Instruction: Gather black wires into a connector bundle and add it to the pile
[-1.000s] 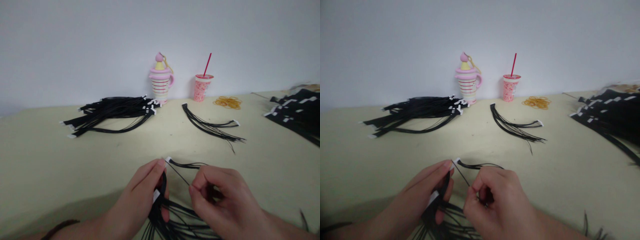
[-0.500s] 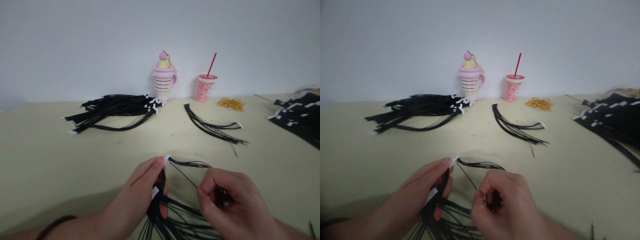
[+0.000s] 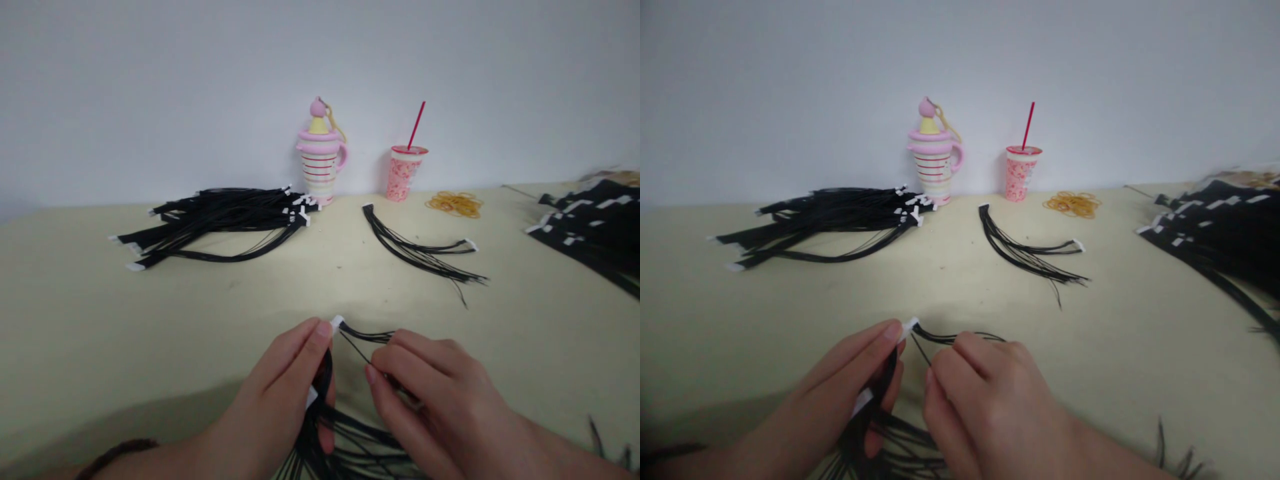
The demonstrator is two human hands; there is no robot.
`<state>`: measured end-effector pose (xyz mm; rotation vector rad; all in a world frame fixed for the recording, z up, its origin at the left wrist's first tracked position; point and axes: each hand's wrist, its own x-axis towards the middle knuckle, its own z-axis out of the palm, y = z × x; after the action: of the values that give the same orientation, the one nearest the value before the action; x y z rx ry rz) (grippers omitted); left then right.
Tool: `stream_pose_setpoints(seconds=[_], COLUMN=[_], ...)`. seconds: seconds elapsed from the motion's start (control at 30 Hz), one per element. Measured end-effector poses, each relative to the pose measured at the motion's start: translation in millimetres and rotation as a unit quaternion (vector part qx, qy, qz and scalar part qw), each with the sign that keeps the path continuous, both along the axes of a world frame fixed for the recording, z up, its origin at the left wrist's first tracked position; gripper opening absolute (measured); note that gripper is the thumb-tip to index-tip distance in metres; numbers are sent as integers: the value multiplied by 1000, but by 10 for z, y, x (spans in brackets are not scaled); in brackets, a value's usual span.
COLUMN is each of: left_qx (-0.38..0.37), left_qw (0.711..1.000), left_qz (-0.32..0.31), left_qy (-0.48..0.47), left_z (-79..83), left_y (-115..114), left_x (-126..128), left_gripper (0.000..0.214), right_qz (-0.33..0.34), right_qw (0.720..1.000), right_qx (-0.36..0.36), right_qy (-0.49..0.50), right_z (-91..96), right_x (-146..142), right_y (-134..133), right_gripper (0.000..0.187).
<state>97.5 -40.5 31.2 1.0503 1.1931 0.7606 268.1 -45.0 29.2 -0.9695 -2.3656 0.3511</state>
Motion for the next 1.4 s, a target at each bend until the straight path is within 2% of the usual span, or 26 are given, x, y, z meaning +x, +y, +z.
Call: stream_pose_setpoints(seconds=[0.23, 0.57, 0.97, 1.4], left_qx=[28, 9, 11, 11], left_qw=[1000, 1000, 1000, 1000], left_qz=[7, 13, 6, -5], left_qy=[10, -5, -2, 21], left_z=[10, -22, 18, -22], left_y=[14, 0, 7, 4], left_x=[19, 5, 25, 3], left_gripper=[36, 35, 36, 39], right_qz=[-6, -24, -35, -32], right_qw=[999, 992, 993, 993], right_qx=[-31, -83, -90, -96], right_qy=[41, 90, 67, 56], right_z=[-7, -19, -10, 0], right_x=[16, 8, -31, -36], right_y=[14, 21, 2, -14], right_gripper=[16, 15, 17, 19])
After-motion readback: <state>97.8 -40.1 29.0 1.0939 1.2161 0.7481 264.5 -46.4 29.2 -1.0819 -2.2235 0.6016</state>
